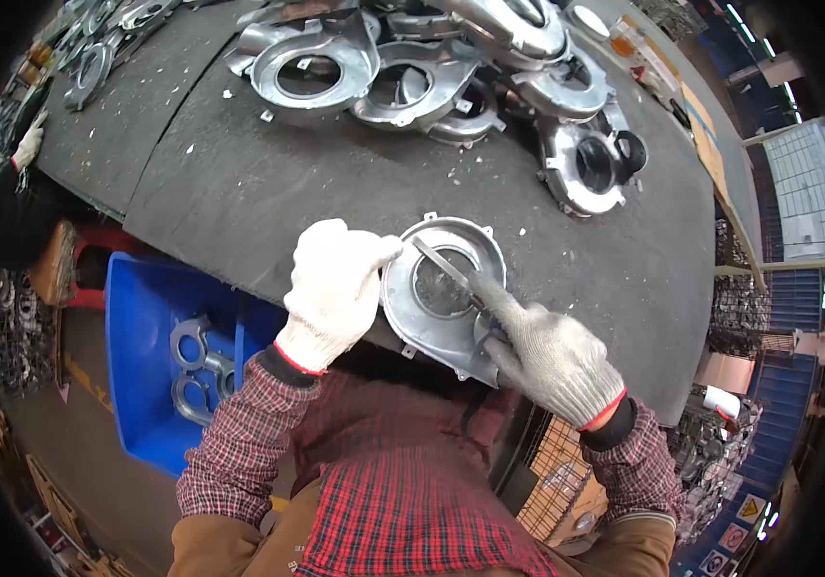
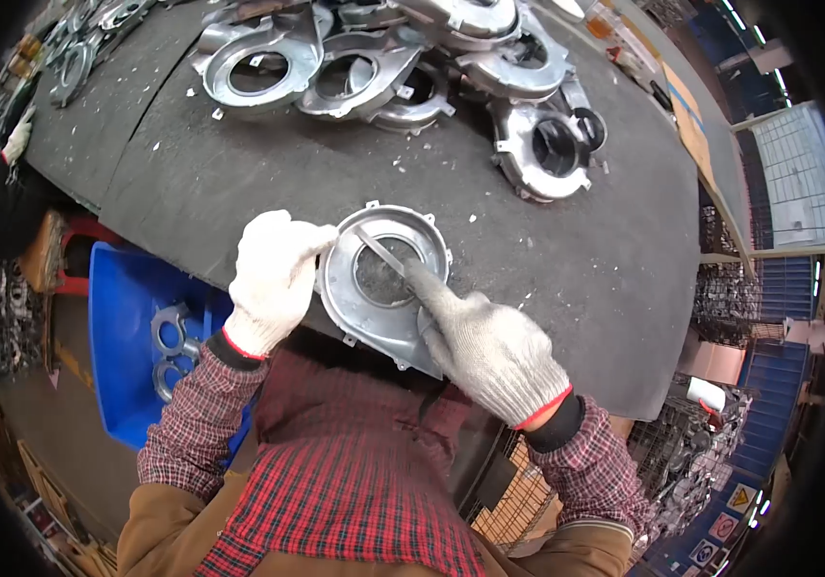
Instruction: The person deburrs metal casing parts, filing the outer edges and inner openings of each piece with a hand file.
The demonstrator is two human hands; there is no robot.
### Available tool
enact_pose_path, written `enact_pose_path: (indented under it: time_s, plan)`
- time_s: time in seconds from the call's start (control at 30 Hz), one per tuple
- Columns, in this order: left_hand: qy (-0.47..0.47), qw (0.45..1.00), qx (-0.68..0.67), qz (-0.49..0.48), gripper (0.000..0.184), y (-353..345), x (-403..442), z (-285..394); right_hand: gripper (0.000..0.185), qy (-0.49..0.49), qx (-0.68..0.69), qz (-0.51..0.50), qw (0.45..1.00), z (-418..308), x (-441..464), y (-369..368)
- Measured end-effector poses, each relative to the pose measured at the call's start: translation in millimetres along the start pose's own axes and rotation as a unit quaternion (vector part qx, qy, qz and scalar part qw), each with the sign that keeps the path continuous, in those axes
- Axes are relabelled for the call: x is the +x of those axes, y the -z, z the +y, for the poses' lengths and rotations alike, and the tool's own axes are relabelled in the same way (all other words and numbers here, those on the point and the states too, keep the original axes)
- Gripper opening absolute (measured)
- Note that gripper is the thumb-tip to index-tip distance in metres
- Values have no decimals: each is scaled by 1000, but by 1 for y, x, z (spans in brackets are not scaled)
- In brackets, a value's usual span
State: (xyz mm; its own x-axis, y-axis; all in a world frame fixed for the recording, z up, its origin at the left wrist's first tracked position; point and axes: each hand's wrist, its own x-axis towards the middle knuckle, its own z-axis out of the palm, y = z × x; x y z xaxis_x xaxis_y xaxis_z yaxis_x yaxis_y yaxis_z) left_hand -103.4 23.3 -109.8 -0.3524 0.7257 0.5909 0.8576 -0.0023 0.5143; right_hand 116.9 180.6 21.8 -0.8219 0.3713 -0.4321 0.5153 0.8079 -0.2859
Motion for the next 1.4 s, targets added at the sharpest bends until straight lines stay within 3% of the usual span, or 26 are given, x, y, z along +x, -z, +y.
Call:
enact_pose_path:
  time_s: [0.4,0.6,0.7,0.8,0.83,0.9,0.97,1.03,1.13,1.2,1.33,1.4]
  plan:
    - [-13,999,-30,-9,36,5,-8,4,73,14,38,-32,999,1,-12,-2]
    - [-47,998,-48,-19,38,7,-5,21,72,44,41,29,998,11,-16,-3]
    - [-37,992,-47,-116,43,10,-14,44,70,-35,42,23,998,20,-18,0]
    - [-59,993,-86,-54,44,-3,-22,60,70,-54,15,-18,998,15,-19,4]
    - [-61,993,-87,-55,44,-2,-22,63,67,-4,18,30,999,24,-21,-5]
    - [-30,989,-44,-137,41,2,-21,71,67,16,34,41,998,31,-25,-10]
    - [-38,991,-16,-131,37,3,-15,81,68,36,50,51,997,35,-25,-7]
    - [-93,988,-3,-122,25,-1,5,94,69,-51,8,47,998,38,-21,2]
    - [-119,979,-12,-164,26,-12,8,87,70,-44,29,45,998,51,-31,5]
    - [-125,980,-31,-154,29,-22,7,90,69,-42,20,60,997,58,-31,4]
    - [-123,981,-89,-121,18,-30,6,94,67,-12,27,42,999,64,-24,14]
    - [-109,981,-99,-124,17,-32,5,93,74,-30,33,15,999,76,-30,16]
